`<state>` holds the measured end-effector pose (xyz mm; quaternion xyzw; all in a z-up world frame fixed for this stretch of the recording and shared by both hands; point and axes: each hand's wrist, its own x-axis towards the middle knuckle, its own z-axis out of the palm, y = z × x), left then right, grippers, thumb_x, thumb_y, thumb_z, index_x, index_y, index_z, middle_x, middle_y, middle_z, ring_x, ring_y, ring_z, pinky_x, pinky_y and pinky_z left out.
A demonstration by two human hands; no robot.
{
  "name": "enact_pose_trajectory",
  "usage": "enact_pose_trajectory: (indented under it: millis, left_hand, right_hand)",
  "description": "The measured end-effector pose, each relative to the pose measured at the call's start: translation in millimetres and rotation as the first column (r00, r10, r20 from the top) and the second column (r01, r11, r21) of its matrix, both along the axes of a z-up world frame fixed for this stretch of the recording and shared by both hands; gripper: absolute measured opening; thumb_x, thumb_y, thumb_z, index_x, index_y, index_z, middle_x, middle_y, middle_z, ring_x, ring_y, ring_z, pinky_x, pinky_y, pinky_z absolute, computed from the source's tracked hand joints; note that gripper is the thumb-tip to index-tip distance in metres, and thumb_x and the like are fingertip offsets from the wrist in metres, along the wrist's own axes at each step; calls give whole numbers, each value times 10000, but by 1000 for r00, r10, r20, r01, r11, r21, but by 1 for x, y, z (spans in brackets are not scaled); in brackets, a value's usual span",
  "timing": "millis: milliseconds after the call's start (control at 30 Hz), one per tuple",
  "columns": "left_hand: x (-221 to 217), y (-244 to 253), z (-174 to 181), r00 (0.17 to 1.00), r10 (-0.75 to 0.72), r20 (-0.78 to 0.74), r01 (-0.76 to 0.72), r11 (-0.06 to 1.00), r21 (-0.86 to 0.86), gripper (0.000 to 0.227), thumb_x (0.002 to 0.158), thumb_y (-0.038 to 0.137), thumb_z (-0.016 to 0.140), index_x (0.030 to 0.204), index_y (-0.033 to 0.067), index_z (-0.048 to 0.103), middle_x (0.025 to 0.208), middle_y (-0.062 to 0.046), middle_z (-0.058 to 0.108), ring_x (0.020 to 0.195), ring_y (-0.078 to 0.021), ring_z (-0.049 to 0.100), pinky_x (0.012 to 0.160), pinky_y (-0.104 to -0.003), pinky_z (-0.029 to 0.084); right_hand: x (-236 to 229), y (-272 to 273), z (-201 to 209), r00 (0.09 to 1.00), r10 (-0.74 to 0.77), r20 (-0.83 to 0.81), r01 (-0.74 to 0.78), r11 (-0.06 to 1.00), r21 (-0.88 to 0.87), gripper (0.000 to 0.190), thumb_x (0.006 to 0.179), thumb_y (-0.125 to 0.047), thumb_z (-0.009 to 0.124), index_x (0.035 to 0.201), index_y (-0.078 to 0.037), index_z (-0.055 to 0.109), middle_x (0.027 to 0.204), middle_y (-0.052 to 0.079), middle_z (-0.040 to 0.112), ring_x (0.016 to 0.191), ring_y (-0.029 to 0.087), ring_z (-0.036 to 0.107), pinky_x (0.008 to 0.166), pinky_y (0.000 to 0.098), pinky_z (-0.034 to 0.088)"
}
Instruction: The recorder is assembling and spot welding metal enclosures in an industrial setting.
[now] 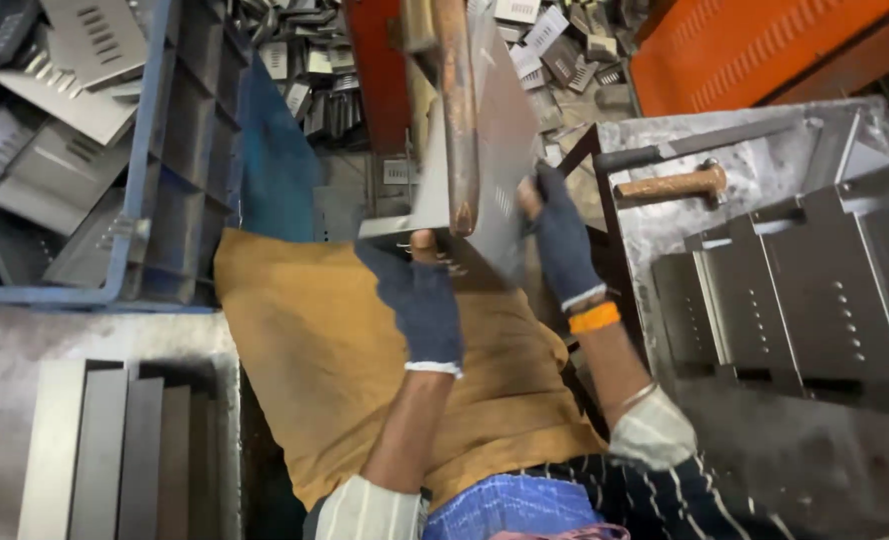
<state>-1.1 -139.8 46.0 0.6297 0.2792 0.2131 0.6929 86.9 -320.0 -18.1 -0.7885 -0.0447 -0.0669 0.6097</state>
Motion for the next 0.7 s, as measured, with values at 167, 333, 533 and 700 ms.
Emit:
enact_pose_trajectory:
  millis: [167,333,533,700]
  left_hand:
    - [18,29,19,969,-70,237,-8,950,313,614,977,282,735,1463,-4,494,1356,-155,625,1237,-257,610,1088,-353,473]
    - [47,54,-12,887,-436,155,374,872,316,677,946,399,712,1470,20,514,1382,-126,635,1278,-239,617,1130,-358,472]
    - [52,61,-3,604,-688,402,603,724,335,959,930,467,760,1665,77,284,1729,-102,316,1610,-260,320,1336,-427,281]
    - [51,61,-6,525,-737,426,725,650,230,1200,836,618,832,1696,98,177,1796,-80,157,1672,-239,190,1378,-429,231]
  right_hand:
    - [-30,30,92,854,-41,518,249,907,-339,390,1096,-254,631,1382,8,590,1298,193,674,1151,315,659,1001,390,521]
    - [-7,38,134,984,37,176,80,790,-608,328,989,-318,724,827,-36,766,695,165,657,661,279,620,649,404,451]
    - [-4,30,156,858,233,457,192,680,-707,428,1002,-291,747,633,-89,670,535,121,509,492,315,519,527,462,373]
    - [-13,30,165,825,258,503,248,634,-733,440,952,-265,785,587,-76,627,548,152,506,529,358,523,558,476,378]
